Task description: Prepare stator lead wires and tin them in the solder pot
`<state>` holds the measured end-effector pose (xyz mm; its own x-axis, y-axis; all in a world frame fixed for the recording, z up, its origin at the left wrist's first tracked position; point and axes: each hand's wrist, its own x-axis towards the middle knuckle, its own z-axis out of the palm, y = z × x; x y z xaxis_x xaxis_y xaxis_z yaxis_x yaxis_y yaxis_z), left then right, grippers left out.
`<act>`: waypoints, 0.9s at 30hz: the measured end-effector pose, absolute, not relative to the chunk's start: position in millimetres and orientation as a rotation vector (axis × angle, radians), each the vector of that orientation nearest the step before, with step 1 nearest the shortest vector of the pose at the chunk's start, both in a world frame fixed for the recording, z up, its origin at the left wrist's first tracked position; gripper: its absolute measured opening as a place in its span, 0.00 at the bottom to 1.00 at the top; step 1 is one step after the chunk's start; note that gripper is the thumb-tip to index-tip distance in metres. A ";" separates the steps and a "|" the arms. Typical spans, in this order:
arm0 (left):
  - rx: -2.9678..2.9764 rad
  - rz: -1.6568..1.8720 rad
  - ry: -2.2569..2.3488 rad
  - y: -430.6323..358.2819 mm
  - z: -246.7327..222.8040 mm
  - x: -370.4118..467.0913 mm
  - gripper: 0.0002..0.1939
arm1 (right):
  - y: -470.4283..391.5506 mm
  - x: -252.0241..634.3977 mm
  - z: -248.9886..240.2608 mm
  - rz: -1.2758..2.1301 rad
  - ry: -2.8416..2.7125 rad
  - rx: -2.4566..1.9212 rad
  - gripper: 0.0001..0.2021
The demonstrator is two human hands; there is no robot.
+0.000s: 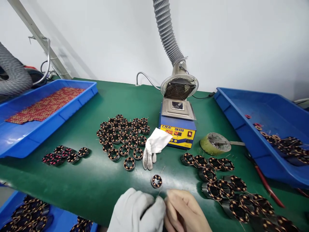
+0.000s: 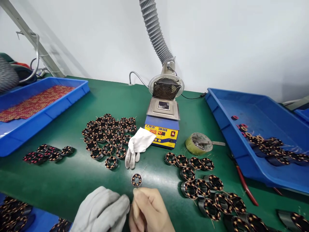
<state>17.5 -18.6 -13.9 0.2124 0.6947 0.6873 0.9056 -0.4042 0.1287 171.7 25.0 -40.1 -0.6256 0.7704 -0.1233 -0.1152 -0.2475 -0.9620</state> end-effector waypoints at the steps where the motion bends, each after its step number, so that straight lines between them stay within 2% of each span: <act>1: -2.229 -1.042 -1.548 -19.7 -14.4 18.1 0.10 | 25.4 173.0 -40.1 1.833 -1.442 -0.807 0.27; 3: -2.328 -1.229 -1.659 -20.8 -15.3 20.3 0.07 | 27.7 175.2 -37.6 1.434 -1.616 -0.766 0.20; 5: -2.348 -1.487 -1.803 -20.0 -15.5 23.3 0.06 | 31.0 175.1 -33.2 1.049 -1.701 -0.682 0.06; 8: -2.283 -1.740 -1.862 -16.0 -14.4 26.7 0.07 | 34.5 170.9 -26.9 0.803 -1.733 -0.565 0.15; 12: -2.272 -1.966 -1.812 -11.0 -16.0 28.0 0.10 | 36.8 168.5 -22.8 0.752 -1.774 -0.544 0.13; 15: -2.283 -2.109 -1.966 -12.4 -21.0 26.5 0.11 | 40.3 173.1 -21.3 0.764 -1.857 -0.512 0.10; 19: -2.441 -1.927 -2.333 -18.2 -24.9 22.4 0.12 | 46.2 177.8 -20.0 0.755 -1.965 -0.482 0.08; 22: -2.432 -1.782 -2.215 -19.1 -23.4 21.7 0.10 | 45.5 176.5 -19.6 0.558 -2.001 -0.448 0.07; 24: -2.404 -1.532 -1.986 -18.3 -21.7 21.9 0.09 | 41.0 175.2 -19.4 0.531 -2.027 -0.560 0.08; 25: -2.384 -1.377 -1.850 -17.9 -20.9 21.9 0.09 | 38.1 174.9 -19.6 0.641 -2.031 -0.663 0.09; 27: -2.332 -1.125 -1.637 -17.9 -19.6 21.3 0.08 | 32.6 174.7 -21.3 1.157 -1.912 -0.855 0.14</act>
